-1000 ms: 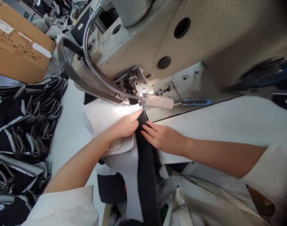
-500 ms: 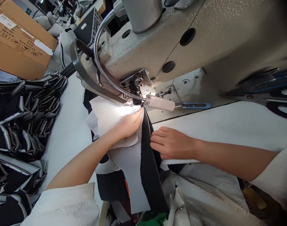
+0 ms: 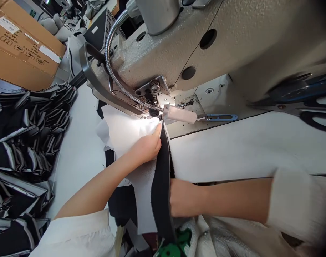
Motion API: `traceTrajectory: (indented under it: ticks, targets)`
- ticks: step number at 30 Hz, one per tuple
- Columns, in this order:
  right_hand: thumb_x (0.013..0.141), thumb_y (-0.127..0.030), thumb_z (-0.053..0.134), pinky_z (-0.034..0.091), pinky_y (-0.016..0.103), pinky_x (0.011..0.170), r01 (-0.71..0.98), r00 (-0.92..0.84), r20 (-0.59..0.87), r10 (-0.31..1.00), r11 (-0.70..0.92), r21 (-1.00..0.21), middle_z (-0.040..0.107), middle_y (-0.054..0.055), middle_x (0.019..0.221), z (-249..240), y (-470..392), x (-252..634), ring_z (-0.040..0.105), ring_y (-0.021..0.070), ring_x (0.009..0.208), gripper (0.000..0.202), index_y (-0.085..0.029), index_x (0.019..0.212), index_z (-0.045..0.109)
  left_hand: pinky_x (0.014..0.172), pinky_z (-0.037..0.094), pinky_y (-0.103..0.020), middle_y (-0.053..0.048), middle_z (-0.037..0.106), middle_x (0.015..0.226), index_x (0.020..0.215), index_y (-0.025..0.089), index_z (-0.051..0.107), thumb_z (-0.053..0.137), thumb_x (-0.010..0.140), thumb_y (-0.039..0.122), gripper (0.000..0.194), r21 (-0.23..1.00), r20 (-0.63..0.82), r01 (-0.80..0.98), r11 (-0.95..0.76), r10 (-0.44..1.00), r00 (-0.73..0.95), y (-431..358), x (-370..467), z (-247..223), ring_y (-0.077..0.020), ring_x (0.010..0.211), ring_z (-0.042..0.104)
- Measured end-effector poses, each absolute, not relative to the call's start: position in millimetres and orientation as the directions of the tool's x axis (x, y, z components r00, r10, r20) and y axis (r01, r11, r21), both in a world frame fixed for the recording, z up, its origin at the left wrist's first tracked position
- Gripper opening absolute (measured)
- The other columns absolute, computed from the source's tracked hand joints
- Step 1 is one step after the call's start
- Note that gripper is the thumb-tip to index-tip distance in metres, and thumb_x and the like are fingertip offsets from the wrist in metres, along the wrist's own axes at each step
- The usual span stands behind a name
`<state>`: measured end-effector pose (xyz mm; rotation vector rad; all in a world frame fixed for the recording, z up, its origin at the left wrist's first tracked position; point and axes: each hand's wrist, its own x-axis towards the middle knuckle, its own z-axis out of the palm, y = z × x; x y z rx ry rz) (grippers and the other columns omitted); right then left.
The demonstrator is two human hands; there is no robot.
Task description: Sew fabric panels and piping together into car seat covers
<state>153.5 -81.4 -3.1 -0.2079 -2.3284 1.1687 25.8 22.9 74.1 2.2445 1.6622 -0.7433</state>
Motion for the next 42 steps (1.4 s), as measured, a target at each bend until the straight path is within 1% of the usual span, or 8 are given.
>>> traceTrajectory:
  ticks: [4, 7, 9, 12, 18, 24, 30, 42]
  targets:
    - [0.085, -0.011, 0.049, 0.032, 0.029, 0.051, -0.058, -0.747, 0.659, 0.094, 0.977, -0.205, 0.053, 0.0, 0.06, 14, -50, 198, 0.044, 0.0131, 0.055, 0.023, -0.019, 0.064, 0.055, 0.064, 0.045, -0.03, -0.009, 0.07, 0.083, 0.149, 0.012, 0.009, 0.024, 0.093, 0.021, 0.059, -0.11, -0.544, 0.933, -0.344, 0.806, 0.233, 21, 15, 74, -0.0234, 0.073, 0.067]
    - [0.088, -0.014, 0.047, 0.044, 0.032, 0.073, 0.083, -0.725, 0.683, 0.088, 0.996, -0.041, 0.063, 0.003, 0.084, 13, -25, 205, 0.058, 0.0162, 0.08, 0.016, -0.021, 0.089, 0.062, 0.061, 0.046, -0.03, -0.009, 0.07, 0.081, 0.149, 0.011, 0.0, 0.031, 0.089, 0.016, 0.068, -0.186, -0.606, 0.914, -0.361, 0.774, 0.182, 17, 18, 78, -0.0242, 0.071, 0.067]
    - [0.089, -0.013, 0.046, 0.045, 0.037, 0.085, 0.185, -0.761, 0.629, 0.161, 0.982, -0.028, 0.064, 0.008, 0.103, 5, -17, 200, 0.059, 0.0208, 0.101, 0.025, -0.02, 0.107, 0.061, 0.06, 0.047, -0.031, -0.011, 0.07, 0.085, 0.148, 0.009, -0.005, 0.035, 0.084, 0.009, 0.075, -0.284, -0.626, 0.879, -0.383, 0.768, 0.132, 13, 23, 80, -0.0257, 0.073, 0.068]
    - [0.089, -0.013, 0.045, 0.048, 0.036, 0.084, 0.244, -0.787, 0.588, 0.187, 0.97, 0.019, 0.065, 0.015, 0.109, -9, -18, 192, 0.06, 0.0238, 0.105, 0.028, -0.012, 0.11, 0.062, 0.062, 0.048, -0.031, -0.013, 0.069, 0.088, 0.148, 0.01, -0.005, 0.034, 0.081, 0.003, 0.077, -0.369, -0.645, 0.832, -0.414, 0.759, 0.091, 12, 26, 83, -0.0265, 0.075, 0.068]
    - [0.086, -0.018, 0.053, 0.046, 0.039, 0.095, 0.257, -0.848, 0.471, 0.242, 0.966, -0.033, 0.059, 0.017, 0.122, -9, -26, 195, 0.056, 0.0265, 0.114, 0.035, -0.009, 0.119, 0.06, 0.06, 0.045, -0.029, -0.007, 0.069, 0.079, 0.148, 0.014, -0.007, 0.027, 0.09, 0.017, 0.067, -0.166, -0.653, 0.912, -0.376, 0.735, 0.184, 16, 8, 81, -0.0228, 0.069, 0.066]
    - [0.065, -0.055, 0.073, 0.034, 0.048, 0.106, 0.213, -0.901, 0.332, 0.28, 0.951, -0.225, 0.043, 0.022, 0.139, -5, -30, 201, 0.035, 0.0393, 0.131, 0.089, -0.008, 0.135, 0.045, 0.065, 0.047, -0.032, -0.009, 0.067, 0.104, 0.149, 0.017, -0.003, 0.037, 0.087, 0.039, 0.077, -0.144, -0.531, 0.943, -0.299, 0.828, 0.181, 1, 12, 72, -0.0267, 0.085, 0.066]
    - [0.063, -0.048, 0.078, 0.035, 0.05, 0.103, 0.229, -0.893, 0.342, 0.293, 0.95, -0.215, 0.045, 0.021, 0.137, -9, -40, 196, 0.038, 0.0412, 0.128, 0.085, -0.012, 0.134, 0.048, 0.064, 0.048, -0.031, -0.009, 0.064, 0.097, 0.149, 0.014, 0.006, 0.039, 0.08, 0.022, 0.077, -0.326, -0.435, 0.902, -0.283, 0.892, 0.123, -10, 22, 61, -0.0243, 0.083, 0.065]
    - [0.08, -0.036, 0.065, 0.041, 0.053, 0.096, 0.186, -0.902, 0.357, 0.245, 0.964, -0.191, 0.049, 0.019, 0.134, -4, -41, 198, 0.045, 0.0384, 0.124, 0.056, -0.022, 0.133, 0.05, 0.065, 0.049, -0.03, -0.011, 0.065, 0.096, 0.149, 0.015, 0.008, 0.035, 0.086, 0.019, 0.069, -0.311, -0.439, 0.898, -0.31, 0.885, 0.154, -7, 15, 61, -0.0243, 0.085, 0.065]
